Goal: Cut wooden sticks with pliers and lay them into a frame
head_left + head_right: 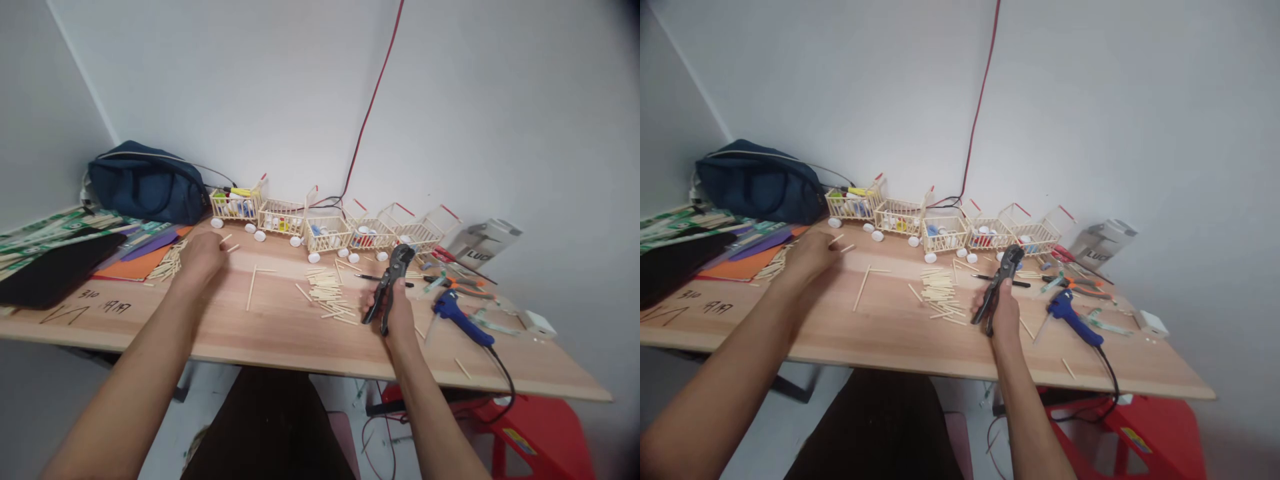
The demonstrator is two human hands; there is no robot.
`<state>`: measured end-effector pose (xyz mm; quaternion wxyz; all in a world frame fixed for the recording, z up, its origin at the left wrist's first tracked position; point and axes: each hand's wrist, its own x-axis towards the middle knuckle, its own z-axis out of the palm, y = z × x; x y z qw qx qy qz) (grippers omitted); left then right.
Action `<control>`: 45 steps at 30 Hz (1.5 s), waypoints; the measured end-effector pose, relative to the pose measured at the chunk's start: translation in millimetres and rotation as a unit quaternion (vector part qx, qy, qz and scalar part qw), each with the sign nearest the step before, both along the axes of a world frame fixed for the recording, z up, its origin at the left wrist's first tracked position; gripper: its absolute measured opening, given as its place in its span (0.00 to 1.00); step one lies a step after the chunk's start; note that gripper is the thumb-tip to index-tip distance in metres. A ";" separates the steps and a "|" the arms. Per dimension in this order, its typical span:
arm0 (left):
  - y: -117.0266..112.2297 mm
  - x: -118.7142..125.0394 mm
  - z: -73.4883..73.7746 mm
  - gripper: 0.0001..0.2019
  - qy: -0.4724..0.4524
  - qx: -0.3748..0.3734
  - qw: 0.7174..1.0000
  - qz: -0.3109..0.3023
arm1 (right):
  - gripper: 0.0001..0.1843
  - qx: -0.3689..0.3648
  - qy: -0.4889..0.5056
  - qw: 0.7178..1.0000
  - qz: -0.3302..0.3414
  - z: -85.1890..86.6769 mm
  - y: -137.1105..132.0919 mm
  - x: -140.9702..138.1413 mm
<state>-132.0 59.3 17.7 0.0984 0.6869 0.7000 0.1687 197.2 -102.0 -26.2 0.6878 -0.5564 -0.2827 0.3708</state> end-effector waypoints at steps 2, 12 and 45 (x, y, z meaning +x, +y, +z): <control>-0.5 0.6 1.7 0.11 0.047 -0.016 0.999 0.021 | 0.38 -0.003 -0.004 1.000 -0.001 -1.0 0.4 1.0; 0.1 -0.3 4.0 0.13 0.084 -0.032 0.995 0.045 | 0.38 -0.006 -0.007 1.000 -0.002 -0.4 -0.9 0.8; -84.9 -2.6 -3.9 0.08 -0.145 0.089 0.954 -0.248 | 0.38 0.001 0.015 1.000 0.019 -6.2 0.5 8.2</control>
